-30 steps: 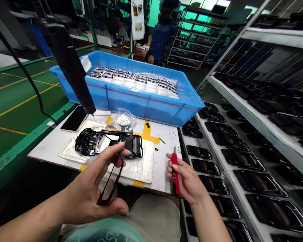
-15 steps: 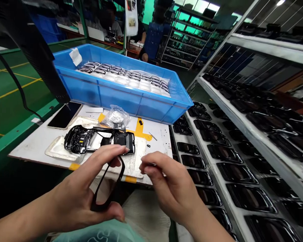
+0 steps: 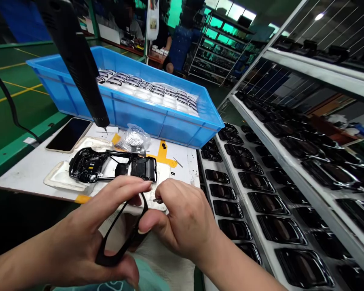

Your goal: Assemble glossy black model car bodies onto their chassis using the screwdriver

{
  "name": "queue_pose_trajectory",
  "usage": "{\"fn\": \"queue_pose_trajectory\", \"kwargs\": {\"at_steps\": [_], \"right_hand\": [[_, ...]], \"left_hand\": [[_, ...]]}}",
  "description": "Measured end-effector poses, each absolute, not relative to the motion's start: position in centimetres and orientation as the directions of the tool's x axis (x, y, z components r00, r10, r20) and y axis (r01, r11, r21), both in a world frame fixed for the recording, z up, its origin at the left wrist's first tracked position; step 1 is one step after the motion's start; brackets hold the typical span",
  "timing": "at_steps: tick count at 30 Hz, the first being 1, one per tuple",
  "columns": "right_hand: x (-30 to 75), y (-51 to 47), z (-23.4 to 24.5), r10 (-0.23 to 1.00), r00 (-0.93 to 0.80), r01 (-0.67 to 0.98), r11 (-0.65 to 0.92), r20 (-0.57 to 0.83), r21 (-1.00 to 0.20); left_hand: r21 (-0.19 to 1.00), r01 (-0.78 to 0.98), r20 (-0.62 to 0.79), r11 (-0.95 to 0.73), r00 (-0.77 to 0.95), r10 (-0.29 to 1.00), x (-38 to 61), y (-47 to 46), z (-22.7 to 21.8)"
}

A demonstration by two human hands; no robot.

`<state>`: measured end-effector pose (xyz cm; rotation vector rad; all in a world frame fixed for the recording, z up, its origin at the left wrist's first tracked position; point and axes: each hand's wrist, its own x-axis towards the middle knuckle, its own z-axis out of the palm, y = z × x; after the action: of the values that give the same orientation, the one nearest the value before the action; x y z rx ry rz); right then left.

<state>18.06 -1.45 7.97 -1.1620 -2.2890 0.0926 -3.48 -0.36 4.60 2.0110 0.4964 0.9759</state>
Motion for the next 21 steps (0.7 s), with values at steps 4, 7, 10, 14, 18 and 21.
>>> {"fn": "queue_pose_trajectory", "kwargs": {"at_steps": [4, 7, 10, 14, 18, 21], "right_hand": [[17.9, -1.6, 8.0, 0.758, -0.468, 0.72, 0.625, 0.454, -0.301], [17.9, -1.6, 8.0, 0.75, -0.466, 0.719, 0.63, 0.469, -0.294], [17.9, -1.7, 7.9, 0.753, -0.467, 0.727, 0.625, 0.465, -0.284], [18.0, -1.8, 7.7, 0.764, -0.478, 0.735, 0.618, 0.434, -0.278], [18.1, -1.9, 7.2, 0.77, -0.491, 0.717, 0.622, 0.407, -0.314], [17.9, -2.0, 6.9, 0.761, -0.49, 0.7, 0.634, 0.426, -0.328]], "left_hand": [[0.815, -0.029, 0.468, -0.579, 0.621, 0.628, -3.5, -0.3, 4.4], [0.819, -0.039, 0.471, -0.572, 0.614, 0.633, -3.5, -0.3, 4.3], [0.82, -0.058, 0.48, -0.569, 0.611, 0.629, -3.4, -0.3, 4.1], [0.833, -0.062, 0.476, -0.55, 0.589, 0.653, -3.3, -0.5, 4.0], [0.838, -0.063, 0.481, -0.542, 0.554, 0.679, -3.1, -0.7, 3.6], [0.848, -0.068, 0.473, -0.526, 0.543, 0.694, -3.0, -0.7, 3.4]]}}
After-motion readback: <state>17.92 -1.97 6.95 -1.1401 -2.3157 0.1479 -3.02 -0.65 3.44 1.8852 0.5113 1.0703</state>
